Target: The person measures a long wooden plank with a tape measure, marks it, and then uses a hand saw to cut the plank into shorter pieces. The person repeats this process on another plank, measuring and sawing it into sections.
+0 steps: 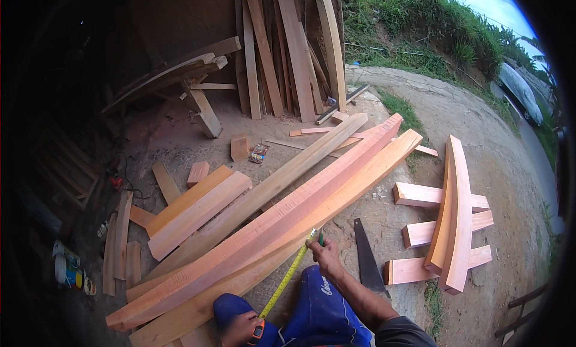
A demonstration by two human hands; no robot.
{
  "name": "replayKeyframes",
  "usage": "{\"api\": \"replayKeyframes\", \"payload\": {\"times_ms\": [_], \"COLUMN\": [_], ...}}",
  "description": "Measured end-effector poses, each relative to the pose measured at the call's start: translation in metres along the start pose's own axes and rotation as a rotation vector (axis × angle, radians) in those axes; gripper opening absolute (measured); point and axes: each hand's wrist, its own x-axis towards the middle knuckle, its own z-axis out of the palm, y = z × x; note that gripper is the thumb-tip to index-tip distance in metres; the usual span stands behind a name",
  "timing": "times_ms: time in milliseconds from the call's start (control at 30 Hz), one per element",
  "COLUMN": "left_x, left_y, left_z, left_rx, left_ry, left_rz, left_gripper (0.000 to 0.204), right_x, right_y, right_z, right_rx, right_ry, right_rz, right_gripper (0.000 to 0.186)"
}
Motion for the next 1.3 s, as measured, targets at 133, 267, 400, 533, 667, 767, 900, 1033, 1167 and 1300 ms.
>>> {"api": "replayKeyframes", "payload": {"times_ms": [133,267,400,533,667,767,900,1033,1167,1300], "left_x": [-0.049,-0.022,0.035,0.087,0.051,-0.003,-0.038,-0.030,0.003,0.024], "left_y": [-0.021,0.003,0.089,0.113,0.105,0.075,0.010,0.036,0.072,0.084], "left_z": [-0.040,-0.032,0.002,0.022,-0.013,-0.055,-0.104,-0.099,-0.095,-0.104], "left_rx": [-0.149,0.024,0.118,0.139,0.134,0.144,0.010,0.111,0.132,0.165], "left_ry": [-0.025,0.041,0.127,0.132,0.218,0.292,0.278,0.362,0.333,0.326], "left_rz": [0.070,0.056,0.184,0.181,0.178,0.077,-0.013,-0.048,-0.001,0.032], "left_gripper": [0.025,0.023,0.027,0.029,0.027,0.027,0.029,0.030,0.029,0.030], "right_x": [0.114,0.127,0.024,-0.059,0.014,0.115,0.232,0.257,0.265,0.273], "right_y": [-0.117,-0.095,0.012,0.091,0.059,-0.002,-0.061,-0.070,-0.064,-0.058], "right_z": [-0.130,-0.151,-0.051,0.018,-0.001,-0.048,-0.144,-0.136,-0.126,-0.121], "right_rx": [0.063,0.062,0.062,0.079,0.128,0.177,0.118,0.043,-0.003,-0.017], "right_ry": [0.354,0.344,0.116,0.024,0.048,0.212,0.410,0.520,0.530,0.530], "right_rz": [-0.309,-0.266,0.020,0.180,0.118,-0.097,-0.199,-0.170,-0.128,-0.113], "right_gripper": [0.014,0.027,0.023,0.027,0.024,0.021,0.021,0.024,0.028,0.028]}}
